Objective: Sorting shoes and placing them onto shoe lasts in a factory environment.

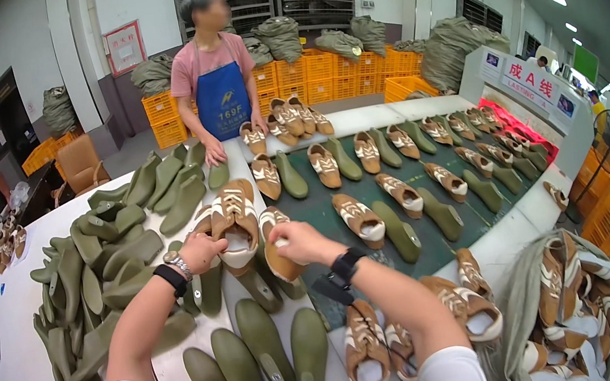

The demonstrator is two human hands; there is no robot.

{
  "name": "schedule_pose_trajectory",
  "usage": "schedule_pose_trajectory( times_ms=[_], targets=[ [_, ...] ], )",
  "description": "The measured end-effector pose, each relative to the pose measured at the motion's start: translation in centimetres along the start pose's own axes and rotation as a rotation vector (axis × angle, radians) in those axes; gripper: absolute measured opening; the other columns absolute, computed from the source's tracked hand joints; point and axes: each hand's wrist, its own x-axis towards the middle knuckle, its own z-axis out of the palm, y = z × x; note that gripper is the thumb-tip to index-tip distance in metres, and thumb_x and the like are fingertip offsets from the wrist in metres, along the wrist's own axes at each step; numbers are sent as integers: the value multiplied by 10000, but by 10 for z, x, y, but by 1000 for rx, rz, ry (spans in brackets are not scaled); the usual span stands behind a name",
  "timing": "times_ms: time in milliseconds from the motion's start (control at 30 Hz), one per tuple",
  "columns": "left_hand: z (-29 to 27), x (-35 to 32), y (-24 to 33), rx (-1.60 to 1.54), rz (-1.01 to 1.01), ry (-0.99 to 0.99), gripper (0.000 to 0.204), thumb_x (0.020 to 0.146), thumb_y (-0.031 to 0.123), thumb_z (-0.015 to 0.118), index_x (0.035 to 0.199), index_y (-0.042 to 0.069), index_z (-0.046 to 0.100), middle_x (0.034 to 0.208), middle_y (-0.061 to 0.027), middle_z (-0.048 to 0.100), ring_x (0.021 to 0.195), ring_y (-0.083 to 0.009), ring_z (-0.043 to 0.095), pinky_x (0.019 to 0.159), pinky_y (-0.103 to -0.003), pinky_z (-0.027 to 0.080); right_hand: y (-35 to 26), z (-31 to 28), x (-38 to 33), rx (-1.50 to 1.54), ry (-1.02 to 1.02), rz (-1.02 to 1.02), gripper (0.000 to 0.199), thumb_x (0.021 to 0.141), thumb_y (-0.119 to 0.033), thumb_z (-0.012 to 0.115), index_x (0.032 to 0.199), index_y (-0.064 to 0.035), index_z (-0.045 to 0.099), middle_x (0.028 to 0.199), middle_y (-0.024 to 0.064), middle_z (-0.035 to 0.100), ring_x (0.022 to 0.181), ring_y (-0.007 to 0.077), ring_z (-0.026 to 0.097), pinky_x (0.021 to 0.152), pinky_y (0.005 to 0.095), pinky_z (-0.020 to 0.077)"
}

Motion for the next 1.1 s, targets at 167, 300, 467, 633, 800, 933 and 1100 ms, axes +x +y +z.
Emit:
schedule_pose_trajectory(
  times_ms=[167, 300, 467, 633, 800, 933, 1100],
  targets=[
    [49, 46, -89, 100, -102, 84, 205, 805, 123, 542, 1006, 162, 540, 1033, -101, 573, 1115, -298, 483, 922, -514, 370, 23, 76, 98, -124, -4, 93, 256, 743, -132, 619, 996, -95, 612, 957, 175, 636, 926, 334, 599, 816, 408, 476],
    [89, 45, -100, -29, -313, 459, 455, 761, 94, 571, 1195, 224, 531, 1294, -153, 418, 1245, -343, 357, 963, -480, 350, 60, 133, 136, -204, 115, -6, 421, 766, -146, 625, 1175, -102, 533, 1134, 210, 551, 1052, 369, 531, 904, 399, 441],
    [97, -31, -69, -250, -226, 367, 527, 662, 60, 654, 1172, 98, 524, 1240, -175, 452, 1197, -372, 391, 967, -459, 370, 70, 127, 96, 50, -100, -76, 435, 791, -93, 601, 1210, -42, 499, 1214, 211, 507, 1121, 368, 488, 959, 391, 405],
    [86, -150, 11, -478, -149, 361, 509, 634, 69, 683, 1120, 34, 535, 1079, -195, 539, 1029, -360, 506, 905, -418, 427, 26, 64, -16, 22, -297, -117, 313, 818, -146, 530, 1116, -58, 570, 939, 167, 643, 857, 343, 614, 755, 405, 483],
    [78, -226, 133, -729, -173, 197, 481, 682, 126, 715, 1120, 19, 545, 1103, -174, 562, 1058, -352, 512, 912, -407, 425, -1, 4, -167, -47, -439, 38, 366, 842, -183, 535, 1195, -84, 538, 1001, 180, 636, 905, 353, 603, 768, 421, 475],
    [79, -236, 218, -675, -251, 294, 448, 688, 105, 687, 1105, 25, 543, 1113, -190, 540, 1060, -391, 488, 944, -490, 378, -30, -1, -271, -15, -336, 186, 382, 838, -209, 566, 1204, -104, 531, 980, 178, 634, 892, 364, 593, 757, 422, 472],
    [117, -204, 266, -388, -280, 227, 644, 694, 237, 717, 1268, 97, 462, 1062, -114, 588, 1098, -304, 492, 1000, -596, 216, -40, 39, -370, 63, -194, 279, 387, 853, -209, 561, 1222, -100, 528, 990, 177, 636, 886, 339, 612, 767, 399, 481]
  ],
)
